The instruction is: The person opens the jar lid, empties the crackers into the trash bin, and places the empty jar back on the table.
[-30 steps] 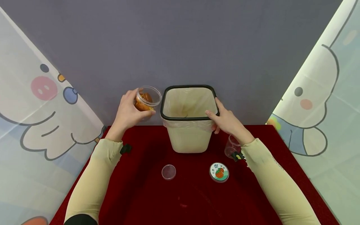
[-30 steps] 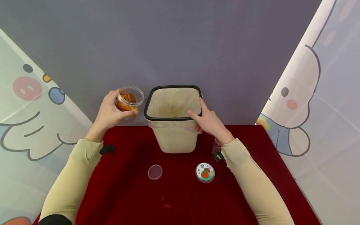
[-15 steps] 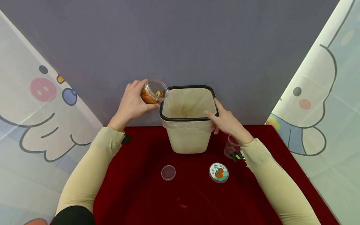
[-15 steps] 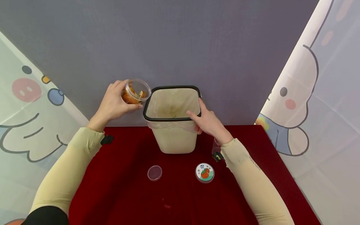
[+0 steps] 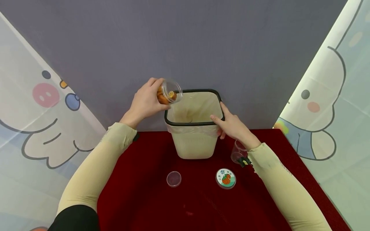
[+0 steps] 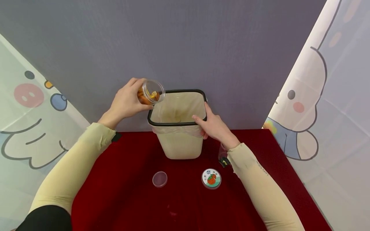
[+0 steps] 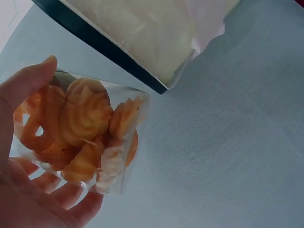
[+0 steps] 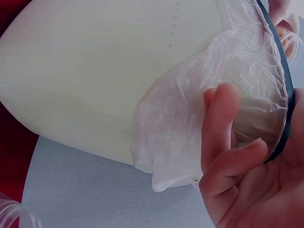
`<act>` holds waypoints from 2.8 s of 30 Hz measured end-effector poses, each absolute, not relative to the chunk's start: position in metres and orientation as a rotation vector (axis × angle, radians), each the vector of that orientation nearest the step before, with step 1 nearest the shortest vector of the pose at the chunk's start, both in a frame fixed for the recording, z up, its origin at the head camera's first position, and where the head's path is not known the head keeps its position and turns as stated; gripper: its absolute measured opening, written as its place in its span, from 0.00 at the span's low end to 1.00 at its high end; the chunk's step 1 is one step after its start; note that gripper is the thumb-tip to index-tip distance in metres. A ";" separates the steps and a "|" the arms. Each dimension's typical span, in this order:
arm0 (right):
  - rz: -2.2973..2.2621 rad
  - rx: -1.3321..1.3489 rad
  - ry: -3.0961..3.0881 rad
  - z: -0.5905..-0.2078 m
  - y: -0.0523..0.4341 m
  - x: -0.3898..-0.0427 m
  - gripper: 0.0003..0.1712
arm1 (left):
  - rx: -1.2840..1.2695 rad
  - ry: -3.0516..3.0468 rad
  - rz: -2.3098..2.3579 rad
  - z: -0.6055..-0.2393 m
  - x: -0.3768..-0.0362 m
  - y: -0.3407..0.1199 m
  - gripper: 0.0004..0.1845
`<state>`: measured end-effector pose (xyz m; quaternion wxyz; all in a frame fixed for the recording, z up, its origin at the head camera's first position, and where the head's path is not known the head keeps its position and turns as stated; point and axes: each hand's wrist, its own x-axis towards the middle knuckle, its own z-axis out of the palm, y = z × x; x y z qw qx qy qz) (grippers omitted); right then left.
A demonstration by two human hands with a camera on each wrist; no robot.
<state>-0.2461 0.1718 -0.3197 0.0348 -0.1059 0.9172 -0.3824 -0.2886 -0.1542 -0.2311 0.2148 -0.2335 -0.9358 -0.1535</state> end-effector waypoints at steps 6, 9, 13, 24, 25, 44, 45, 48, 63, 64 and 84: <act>-1.170 -0.320 2.825 -0.320 0.173 -0.246 0.58 | -0.681 -2.615 -0.251 -0.226 -0.297 -0.144 0.51; -1.171 -0.319 2.830 -0.320 0.174 -0.247 0.58 | -0.700 -2.619 -0.203 -0.222 -0.301 -0.141 0.51; -1.180 -0.322 2.834 -0.322 0.174 -0.248 0.57 | -0.725 -2.622 -0.134 -0.217 -0.305 -0.137 0.52; -1.189 -0.330 2.837 -0.324 0.173 -0.250 0.54 | -0.795 -2.606 0.084 -0.218 -0.310 -0.135 0.48; -1.189 -0.328 2.838 -0.324 0.173 -0.250 0.54 | -0.803 -2.597 0.103 -0.218 -0.310 -0.135 0.48; -1.213 -0.315 2.831 -0.323 0.176 -0.250 0.54 | -0.914 -2.386 0.353 -0.223 -0.311 -0.138 0.35; -1.215 -0.316 2.830 -0.323 0.176 -0.250 0.53 | -0.916 -2.379 0.363 -0.224 -0.311 -0.139 0.35; -1.214 -0.316 2.826 -0.323 0.176 -0.250 0.53 | -0.923 -2.347 0.390 -0.225 -0.311 -0.140 0.36; -1.237 -0.318 2.817 -0.325 0.178 -0.251 0.56 | -0.939 -2.240 0.510 -0.229 -0.314 -0.140 0.35; -1.237 -0.316 2.816 -0.325 0.178 -0.251 0.57 | -0.940 -2.226 0.520 -0.229 -0.314 -0.139 0.35; -1.231 -0.306 2.813 -0.325 0.175 -0.251 0.57 | -0.920 -2.051 0.725 -0.230 -0.312 -0.137 0.33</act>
